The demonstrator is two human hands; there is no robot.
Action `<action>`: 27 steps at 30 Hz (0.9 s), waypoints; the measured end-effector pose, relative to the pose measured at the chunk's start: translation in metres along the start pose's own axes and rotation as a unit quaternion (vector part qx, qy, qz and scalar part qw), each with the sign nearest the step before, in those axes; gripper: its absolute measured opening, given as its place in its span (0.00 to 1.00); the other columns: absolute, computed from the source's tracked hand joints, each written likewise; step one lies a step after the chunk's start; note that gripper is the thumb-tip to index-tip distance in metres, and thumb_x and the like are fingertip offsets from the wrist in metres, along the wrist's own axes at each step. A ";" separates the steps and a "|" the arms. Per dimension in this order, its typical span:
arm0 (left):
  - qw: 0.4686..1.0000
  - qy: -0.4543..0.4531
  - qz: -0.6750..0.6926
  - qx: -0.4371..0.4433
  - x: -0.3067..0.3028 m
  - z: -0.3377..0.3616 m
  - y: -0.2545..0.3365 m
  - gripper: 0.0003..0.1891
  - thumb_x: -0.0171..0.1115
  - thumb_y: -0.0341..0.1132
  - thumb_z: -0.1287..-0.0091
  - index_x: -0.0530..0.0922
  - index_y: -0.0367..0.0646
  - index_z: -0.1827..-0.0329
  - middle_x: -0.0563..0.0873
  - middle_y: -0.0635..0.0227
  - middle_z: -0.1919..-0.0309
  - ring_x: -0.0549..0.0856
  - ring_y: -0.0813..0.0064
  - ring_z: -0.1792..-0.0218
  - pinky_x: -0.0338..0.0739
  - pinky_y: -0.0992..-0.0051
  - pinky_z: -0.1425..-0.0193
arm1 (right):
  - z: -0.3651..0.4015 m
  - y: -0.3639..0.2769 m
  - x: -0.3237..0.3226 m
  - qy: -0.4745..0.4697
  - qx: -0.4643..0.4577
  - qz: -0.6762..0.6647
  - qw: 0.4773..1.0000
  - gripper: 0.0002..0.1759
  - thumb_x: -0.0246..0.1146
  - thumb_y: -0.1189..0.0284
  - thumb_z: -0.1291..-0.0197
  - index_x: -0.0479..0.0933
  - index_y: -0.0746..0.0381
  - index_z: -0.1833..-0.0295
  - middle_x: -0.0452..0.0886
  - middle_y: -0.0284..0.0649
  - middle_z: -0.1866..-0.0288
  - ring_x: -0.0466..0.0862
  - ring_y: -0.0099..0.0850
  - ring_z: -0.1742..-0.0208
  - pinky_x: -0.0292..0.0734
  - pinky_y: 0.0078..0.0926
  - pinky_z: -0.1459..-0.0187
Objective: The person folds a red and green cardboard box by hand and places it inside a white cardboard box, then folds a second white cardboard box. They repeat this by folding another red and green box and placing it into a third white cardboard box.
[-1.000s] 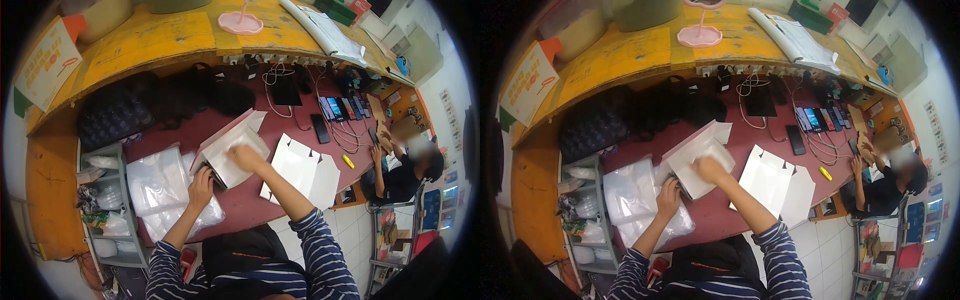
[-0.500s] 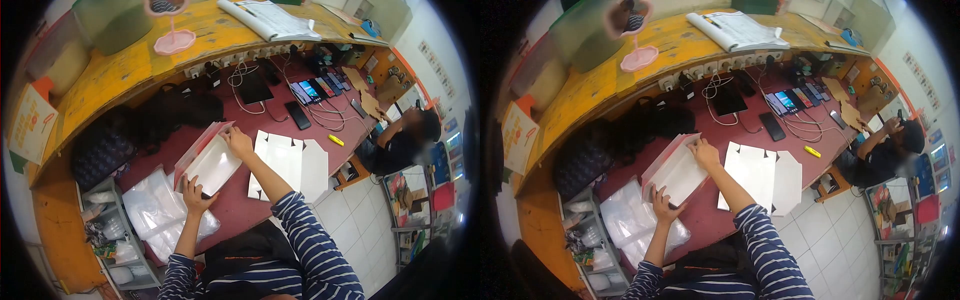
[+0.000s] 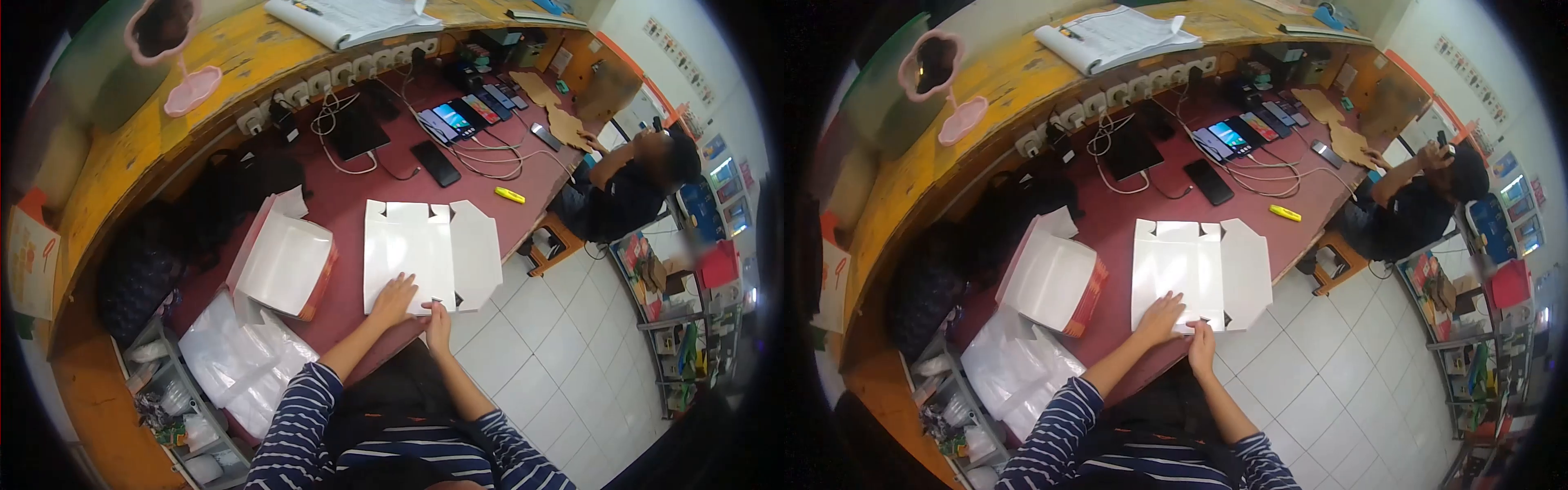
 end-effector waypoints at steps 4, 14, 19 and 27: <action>0.993 -0.120 0.004 -0.015 0.008 -0.003 -0.015 0.22 0.61 0.47 0.49 0.73 0.45 0.55 0.73 0.66 0.48 0.69 0.64 0.45 0.70 0.67 0.49 | 0.021 -0.001 -0.036 0.062 0.018 -0.041 0.997 0.19 0.43 0.62 0.36 0.74 0.65 0.66 0.74 0.35 0.76 0.70 0.19 0.80 0.62 0.14 0.79; 0.755 0.117 0.595 -0.251 -0.058 -0.023 0.024 0.09 0.46 0.34 0.35 0.73 0.38 0.61 0.80 0.65 0.69 0.80 0.75 0.67 0.72 0.76 0.69 | 0.058 -0.043 0.015 -0.276 0.244 -0.234 0.900 0.23 0.41 0.55 0.37 0.71 0.63 0.55 0.78 0.37 0.61 0.77 0.24 0.66 0.71 0.19 0.67; 0.623 0.141 0.736 -0.224 -0.110 -0.024 0.055 0.11 0.57 0.22 0.44 0.73 0.35 0.57 0.80 0.69 0.65 0.79 0.80 0.64 0.74 0.80 0.57 | 0.041 -0.075 -0.035 -0.224 0.108 -0.525 0.814 0.19 0.47 0.61 0.38 0.67 0.63 0.49 0.76 0.38 0.55 0.78 0.27 0.59 0.72 0.24 0.61; 0.759 0.103 0.628 -0.139 -0.130 -0.023 0.083 0.06 0.60 0.22 0.46 0.78 0.33 0.65 0.82 0.66 0.68 0.79 0.81 0.67 0.74 0.82 0.61 | 0.074 -0.176 -0.102 0.089 -0.170 -0.256 0.947 0.12 0.61 0.87 0.55 0.69 0.67 0.64 0.75 0.39 0.61 0.75 0.22 0.62 0.74 0.17 0.66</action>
Point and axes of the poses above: each hand's wrist, its own z-axis away from the middle knuckle, its own x-axis out of the palm, y = z × x, the point moved 5 cm from there along -z, towards the middle knuckle
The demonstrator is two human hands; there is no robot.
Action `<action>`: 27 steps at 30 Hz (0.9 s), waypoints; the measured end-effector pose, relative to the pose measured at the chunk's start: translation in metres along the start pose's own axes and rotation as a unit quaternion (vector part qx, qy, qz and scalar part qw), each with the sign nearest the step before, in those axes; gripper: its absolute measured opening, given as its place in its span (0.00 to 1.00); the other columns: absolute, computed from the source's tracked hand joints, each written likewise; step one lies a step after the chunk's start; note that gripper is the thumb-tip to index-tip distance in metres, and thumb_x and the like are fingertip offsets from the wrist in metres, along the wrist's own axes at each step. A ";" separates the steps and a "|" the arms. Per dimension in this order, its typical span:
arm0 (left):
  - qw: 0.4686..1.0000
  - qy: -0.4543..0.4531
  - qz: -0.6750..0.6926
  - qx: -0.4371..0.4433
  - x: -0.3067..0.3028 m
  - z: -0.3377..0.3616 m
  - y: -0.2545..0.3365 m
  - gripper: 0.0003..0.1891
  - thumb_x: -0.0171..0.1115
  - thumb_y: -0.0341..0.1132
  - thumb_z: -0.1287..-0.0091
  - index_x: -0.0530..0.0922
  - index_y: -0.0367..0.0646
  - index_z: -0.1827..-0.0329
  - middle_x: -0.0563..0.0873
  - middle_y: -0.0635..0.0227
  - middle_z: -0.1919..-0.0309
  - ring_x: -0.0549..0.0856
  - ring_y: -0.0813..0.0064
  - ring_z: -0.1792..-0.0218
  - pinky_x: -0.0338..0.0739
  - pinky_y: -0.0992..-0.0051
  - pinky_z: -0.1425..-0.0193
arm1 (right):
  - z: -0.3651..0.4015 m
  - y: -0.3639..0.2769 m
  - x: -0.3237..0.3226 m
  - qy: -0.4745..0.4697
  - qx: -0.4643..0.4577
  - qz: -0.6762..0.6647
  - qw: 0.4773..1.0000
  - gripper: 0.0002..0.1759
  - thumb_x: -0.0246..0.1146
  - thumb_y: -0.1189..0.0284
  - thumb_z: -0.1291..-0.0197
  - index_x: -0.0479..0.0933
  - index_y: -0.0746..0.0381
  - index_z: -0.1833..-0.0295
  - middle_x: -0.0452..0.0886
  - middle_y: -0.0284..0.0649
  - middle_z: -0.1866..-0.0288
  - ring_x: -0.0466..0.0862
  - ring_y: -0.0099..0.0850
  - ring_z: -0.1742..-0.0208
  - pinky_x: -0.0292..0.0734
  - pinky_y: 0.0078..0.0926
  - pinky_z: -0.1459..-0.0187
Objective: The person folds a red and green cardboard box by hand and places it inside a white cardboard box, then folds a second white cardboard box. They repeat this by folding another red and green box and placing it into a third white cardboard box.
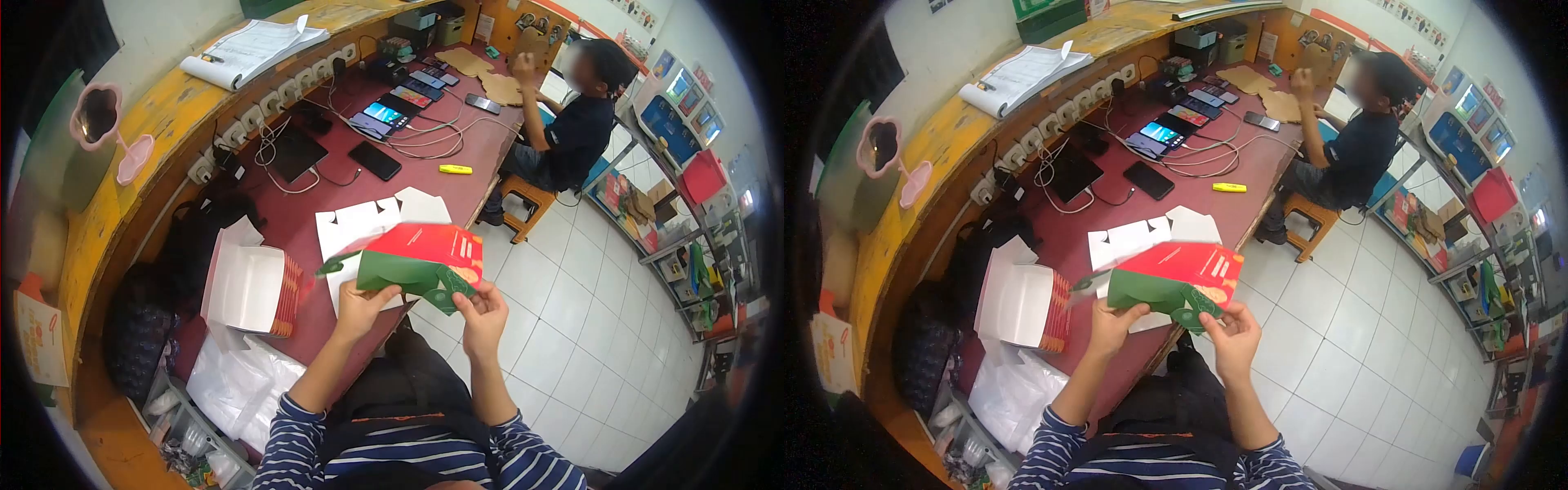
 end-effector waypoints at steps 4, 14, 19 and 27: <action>0.996 0.036 0.080 -0.005 0.034 0.021 -0.007 0.06 0.61 0.22 0.46 0.78 0.34 0.65 0.82 0.68 0.70 0.78 0.83 0.70 0.72 0.82 0.66 | 0.025 0.004 0.008 0.088 -0.139 -0.027 0.986 0.10 0.62 0.86 0.55 0.66 0.64 0.75 0.69 0.38 0.61 0.74 0.23 0.64 0.73 0.14 0.75; 0.989 -0.043 0.138 -0.028 0.043 0.032 0.002 0.17 0.48 0.23 0.39 0.61 0.34 0.45 0.76 0.64 0.58 0.78 0.76 0.59 0.75 0.77 0.58 | 0.024 -0.015 -0.003 0.057 -0.139 0.038 0.988 0.08 0.61 0.81 0.52 0.68 0.63 0.76 0.71 0.34 0.63 0.73 0.20 0.67 0.70 0.15 0.76; 0.989 0.032 -0.043 0.139 0.050 0.044 0.014 0.19 0.46 0.25 0.37 0.56 0.32 0.44 0.74 0.61 0.56 0.77 0.74 0.58 0.72 0.78 0.55 | 0.037 0.005 0.025 0.117 -0.029 -0.143 0.982 0.10 0.62 0.86 0.56 0.68 0.65 0.78 0.68 0.37 0.59 0.74 0.24 0.58 0.77 0.18 0.68; 0.949 0.031 -0.240 0.205 0.028 0.035 0.026 0.21 0.54 0.28 0.42 0.61 0.29 0.48 0.77 0.56 0.64 0.78 0.67 0.62 0.70 0.71 0.56 | 0.031 0.007 0.008 0.102 -0.002 -0.123 0.987 0.09 0.59 0.88 0.54 0.68 0.65 0.76 0.66 0.35 0.57 0.74 0.25 0.59 0.75 0.26 0.57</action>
Point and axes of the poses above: each hand's wrist, its own z-axis away from the middle knuckle, its own x-axis out of the palm, y = z × x, the point moved 5 cm from there along -z, towards the middle knuckle
